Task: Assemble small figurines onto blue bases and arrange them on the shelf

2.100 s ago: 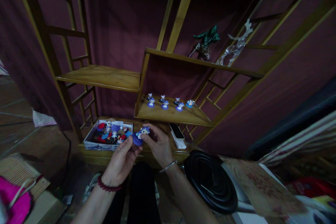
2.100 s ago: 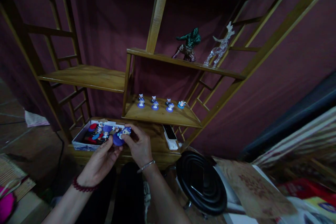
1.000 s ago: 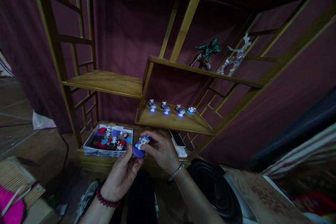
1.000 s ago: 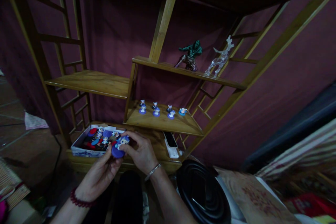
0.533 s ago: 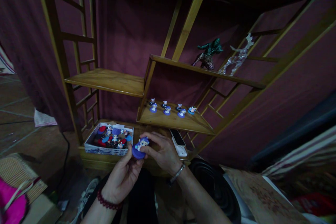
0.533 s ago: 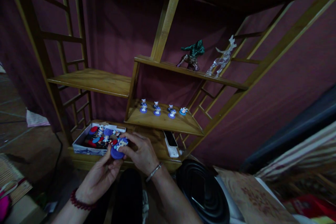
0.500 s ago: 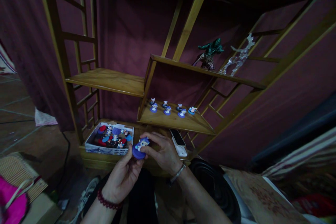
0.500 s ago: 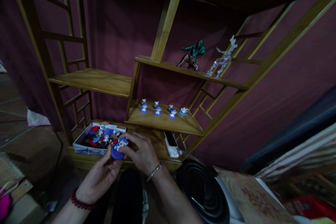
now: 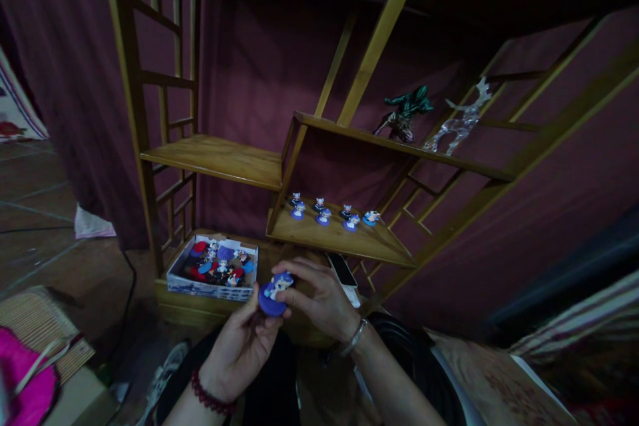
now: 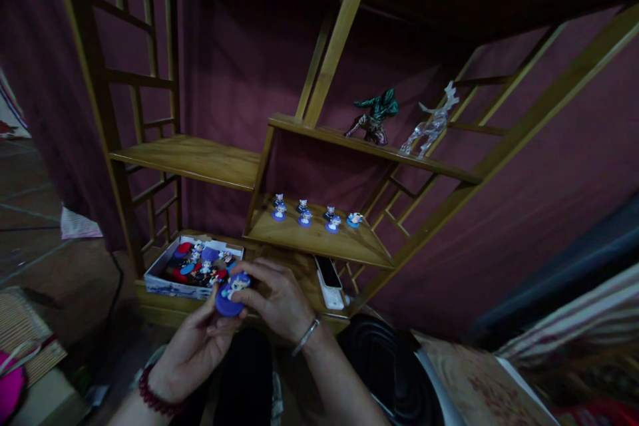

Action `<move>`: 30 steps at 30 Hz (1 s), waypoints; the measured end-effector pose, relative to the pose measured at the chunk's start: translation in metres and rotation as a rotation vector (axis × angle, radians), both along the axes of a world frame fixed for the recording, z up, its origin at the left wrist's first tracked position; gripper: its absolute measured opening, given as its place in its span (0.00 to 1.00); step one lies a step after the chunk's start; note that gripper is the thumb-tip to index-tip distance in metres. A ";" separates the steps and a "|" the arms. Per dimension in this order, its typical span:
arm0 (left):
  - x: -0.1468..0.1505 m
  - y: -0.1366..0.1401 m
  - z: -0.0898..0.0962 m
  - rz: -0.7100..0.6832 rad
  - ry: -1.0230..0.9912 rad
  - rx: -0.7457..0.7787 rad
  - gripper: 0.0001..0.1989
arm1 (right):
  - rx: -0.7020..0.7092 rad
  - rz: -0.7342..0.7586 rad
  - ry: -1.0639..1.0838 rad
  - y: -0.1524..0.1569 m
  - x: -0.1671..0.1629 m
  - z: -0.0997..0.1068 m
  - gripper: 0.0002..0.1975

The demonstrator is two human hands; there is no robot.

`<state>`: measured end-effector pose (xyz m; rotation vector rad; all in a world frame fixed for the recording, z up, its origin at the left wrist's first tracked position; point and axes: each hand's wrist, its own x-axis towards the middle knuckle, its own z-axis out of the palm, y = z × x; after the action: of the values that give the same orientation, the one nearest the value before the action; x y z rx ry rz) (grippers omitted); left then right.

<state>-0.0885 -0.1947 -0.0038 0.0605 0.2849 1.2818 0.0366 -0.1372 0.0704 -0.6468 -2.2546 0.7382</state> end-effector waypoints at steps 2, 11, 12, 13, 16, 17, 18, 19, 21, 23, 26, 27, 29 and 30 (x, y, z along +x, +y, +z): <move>0.000 0.000 -0.001 0.015 0.001 0.010 0.12 | -0.008 -0.001 -0.011 -0.001 0.000 0.002 0.13; -0.007 0.005 0.009 0.114 0.085 -0.039 0.07 | -0.079 -0.069 0.017 0.006 -0.008 -0.006 0.14; -0.008 0.007 0.009 0.130 0.096 -0.053 0.07 | -0.093 -0.077 0.020 0.007 -0.011 -0.009 0.14; -0.009 0.008 0.008 0.142 0.105 -0.071 0.07 | -0.109 -0.082 0.015 0.009 -0.014 -0.013 0.13; -0.015 0.012 -0.003 0.165 0.115 -0.145 0.07 | -0.165 -0.105 -0.026 0.015 -0.025 -0.032 0.12; -0.017 0.013 -0.008 0.172 0.117 -0.173 0.07 | -0.187 -0.112 -0.041 0.016 -0.029 -0.041 0.12; -0.019 0.015 -0.015 0.161 0.123 -0.212 0.07 | -0.218 -0.106 -0.068 0.018 -0.033 -0.050 0.13; -0.022 0.016 -0.021 0.170 0.127 -0.254 0.06 | -0.218 -0.118 -0.085 0.020 -0.037 -0.059 0.12; -0.027 0.019 -0.034 0.208 0.137 -0.317 0.04 | -0.174 -0.142 -0.120 0.024 -0.045 -0.077 0.12; -0.032 0.024 -0.045 0.249 0.143 -0.361 0.02 | -0.181 -0.153 -0.149 0.029 -0.054 -0.095 0.12; -0.042 0.033 -0.063 0.276 0.153 -0.450 0.06 | -0.216 -0.203 -0.207 0.040 -0.068 -0.119 0.12; -0.045 0.036 -0.069 0.277 0.160 -0.463 0.07 | -0.223 -0.212 -0.231 0.044 -0.072 -0.126 0.12; -0.053 0.043 -0.080 0.272 0.180 -0.487 0.08 | -0.247 -0.238 -0.278 0.052 -0.081 -0.138 0.13; -0.056 0.046 -0.085 0.272 0.188 -0.492 0.08 | -0.263 -0.250 -0.295 0.056 -0.085 -0.144 0.13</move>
<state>-0.1448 -0.1489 -0.0889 -0.2874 0.7847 1.4438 -0.0488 -0.0809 -0.0736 -1.2094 -2.2946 0.8655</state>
